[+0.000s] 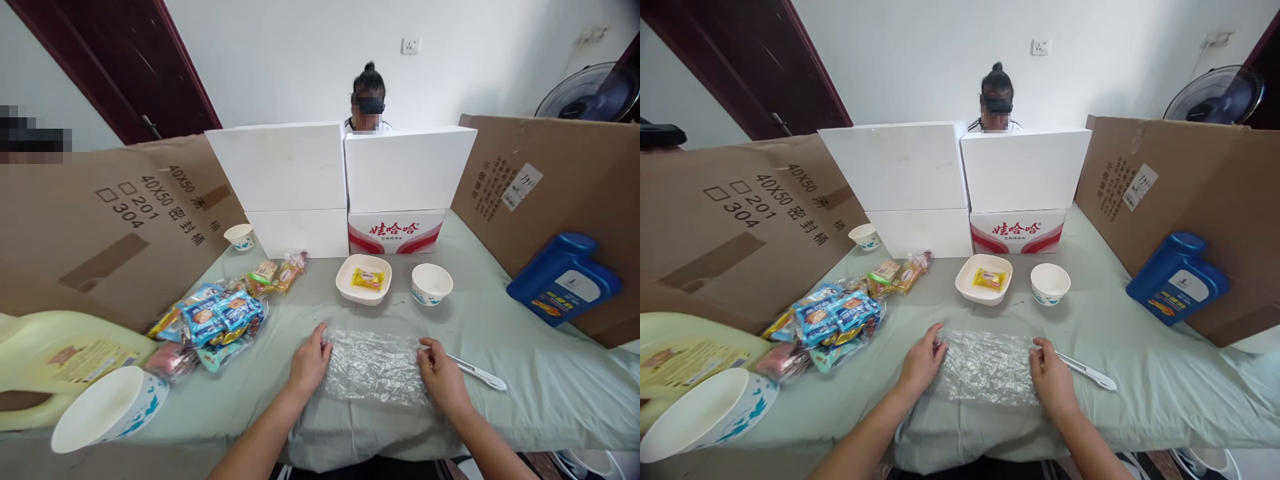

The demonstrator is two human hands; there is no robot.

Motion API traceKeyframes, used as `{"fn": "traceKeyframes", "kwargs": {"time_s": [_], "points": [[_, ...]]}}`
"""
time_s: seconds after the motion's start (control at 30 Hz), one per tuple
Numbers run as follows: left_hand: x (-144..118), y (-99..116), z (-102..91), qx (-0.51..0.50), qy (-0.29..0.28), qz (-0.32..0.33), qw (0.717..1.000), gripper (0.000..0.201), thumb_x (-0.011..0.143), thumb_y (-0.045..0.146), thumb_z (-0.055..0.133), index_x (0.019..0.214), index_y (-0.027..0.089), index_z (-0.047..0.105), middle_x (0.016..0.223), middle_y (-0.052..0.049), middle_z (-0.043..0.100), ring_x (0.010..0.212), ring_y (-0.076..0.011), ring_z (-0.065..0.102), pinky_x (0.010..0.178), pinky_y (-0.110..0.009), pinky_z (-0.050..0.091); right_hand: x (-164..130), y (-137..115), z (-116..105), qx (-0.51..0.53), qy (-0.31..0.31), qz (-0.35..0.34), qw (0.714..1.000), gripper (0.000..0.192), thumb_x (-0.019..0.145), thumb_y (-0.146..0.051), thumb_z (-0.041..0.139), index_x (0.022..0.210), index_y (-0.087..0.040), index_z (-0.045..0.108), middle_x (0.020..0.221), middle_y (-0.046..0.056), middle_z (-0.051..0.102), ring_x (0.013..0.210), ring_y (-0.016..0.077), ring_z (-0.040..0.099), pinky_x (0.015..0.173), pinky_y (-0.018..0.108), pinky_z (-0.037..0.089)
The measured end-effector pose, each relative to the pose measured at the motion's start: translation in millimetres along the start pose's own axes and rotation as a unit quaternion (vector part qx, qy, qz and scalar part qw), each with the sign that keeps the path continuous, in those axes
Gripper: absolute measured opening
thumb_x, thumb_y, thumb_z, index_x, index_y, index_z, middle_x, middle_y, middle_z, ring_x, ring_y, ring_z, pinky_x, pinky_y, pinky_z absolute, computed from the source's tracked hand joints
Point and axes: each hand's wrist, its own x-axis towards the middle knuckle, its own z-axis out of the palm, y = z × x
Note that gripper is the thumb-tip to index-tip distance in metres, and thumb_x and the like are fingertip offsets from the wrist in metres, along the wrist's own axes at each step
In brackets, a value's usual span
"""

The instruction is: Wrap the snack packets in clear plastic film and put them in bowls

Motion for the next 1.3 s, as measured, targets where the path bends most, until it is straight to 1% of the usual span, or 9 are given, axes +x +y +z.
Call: {"fn": "traceKeyframes", "kwargs": {"time_s": [0.2,0.3,0.63,0.8,0.87,0.97,1.1,1.2,1.3], "points": [[0,-6,7.3,-0.006,0.023,0.024,0.999,0.043,0.086,0.022,0.057,0.129,0.020,0.050,0.088,-0.001,0.067,0.080,-0.0173,0.065,0.075,-0.026,0.047,6,-13,5,-0.147,0.021,-0.114,0.982,0.050,0.082,-0.042,0.055,0.125,-0.017,0.050,0.114,0.010,0.063,0.104,0.0247,0.061,0.086,0.035,0.048],[0,-8,8.8,-0.014,0.034,0.032,0.999,0.042,0.086,0.022,0.057,0.128,0.020,0.051,0.089,-0.001,0.067,0.080,-0.0169,0.065,0.077,-0.026,0.047,14,-14,7,-0.205,-0.003,-0.103,0.973,0.031,0.092,-0.030,0.041,0.116,-0.017,0.057,0.106,0.009,0.067,0.093,0.0204,0.065,0.081,0.031,0.048],[4,3,-5.7,0.035,0.003,0.028,0.999,0.043,0.089,0.020,0.054,0.132,0.019,0.047,0.099,-0.005,0.068,0.087,-0.0196,0.065,0.079,-0.028,0.048,20,-10,9,-0.295,-0.003,-0.105,0.950,0.027,0.098,-0.024,0.032,0.109,-0.019,0.057,0.104,0.008,0.066,0.076,0.0175,0.066,0.062,0.028,0.043],[-5,26,-8.4,0.131,0.078,0.083,0.985,0.029,0.090,0.011,0.047,0.115,0.015,0.060,0.103,-0.013,0.064,0.095,-0.0263,0.062,0.082,-0.038,0.048,17,-9,18,-0.336,-0.011,-0.127,0.933,0.021,0.096,-0.018,0.037,0.101,-0.020,0.057,0.092,0.006,0.064,0.068,0.0154,0.063,0.054,0.025,0.035],[-11,39,-4.8,0.113,0.037,0.201,0.972,0.024,0.091,0.013,0.046,0.105,0.017,0.065,0.100,-0.012,0.066,0.099,-0.0267,0.060,0.089,-0.041,0.046,16,-7,19,-0.347,-0.012,-0.134,0.928,0.020,0.095,-0.016,0.038,0.101,-0.020,0.057,0.091,0.006,0.063,0.068,0.0155,0.063,0.054,0.026,0.034],[-17,49,2.9,0.067,-0.088,0.355,0.928,0.041,0.088,0.037,0.060,0.126,0.021,0.056,0.131,-0.010,0.057,0.126,-0.0313,0.046,0.106,-0.051,0.034,20,-4,9,-0.361,-0.011,-0.136,0.922,0.020,0.094,-0.013,0.039,0.101,-0.019,0.057,0.089,0.006,0.062,0.067,0.0162,0.062,0.056,0.027,0.035],[-18,47,8.9,0.067,-0.170,0.352,0.918,0.080,0.083,0.057,0.060,0.149,0.027,0.026,0.157,-0.008,0.023,0.144,-0.0351,0.015,0.113,-0.062,0.010,25,-11,-14,-0.380,0.017,-0.122,0.917,0.024,0.092,-0.011,0.037,0.100,-0.013,0.060,0.090,0.013,0.063,0.081,0.0247,0.062,0.070,0.034,0.042],[-18,46,11.3,0.060,-0.180,0.346,0.919,0.080,0.084,0.057,0.058,0.150,0.029,0.023,0.158,-0.006,0.020,0.145,-0.0334,0.010,0.114,-0.061,0.004,16,-30,-9,-0.346,0.015,-0.195,0.918,0.029,0.094,-0.019,0.040,0.113,-0.015,0.061,0.114,0.016,0.062,0.109,0.0291,0.055,0.093,0.042,0.039],[-18,44,13.4,0.057,-0.168,0.349,0.920,0.082,0.083,0.059,0.058,0.150,0.030,0.021,0.158,-0.006,0.021,0.145,-0.0321,0.011,0.115,-0.059,0.005,2,-43,16,-0.290,-0.070,-0.306,0.904,0.049,0.092,-0.040,0.048,0.136,-0.018,0.049,0.141,0.012,0.049,0.133,0.0305,0.037,0.109,0.048,0.026]]}}
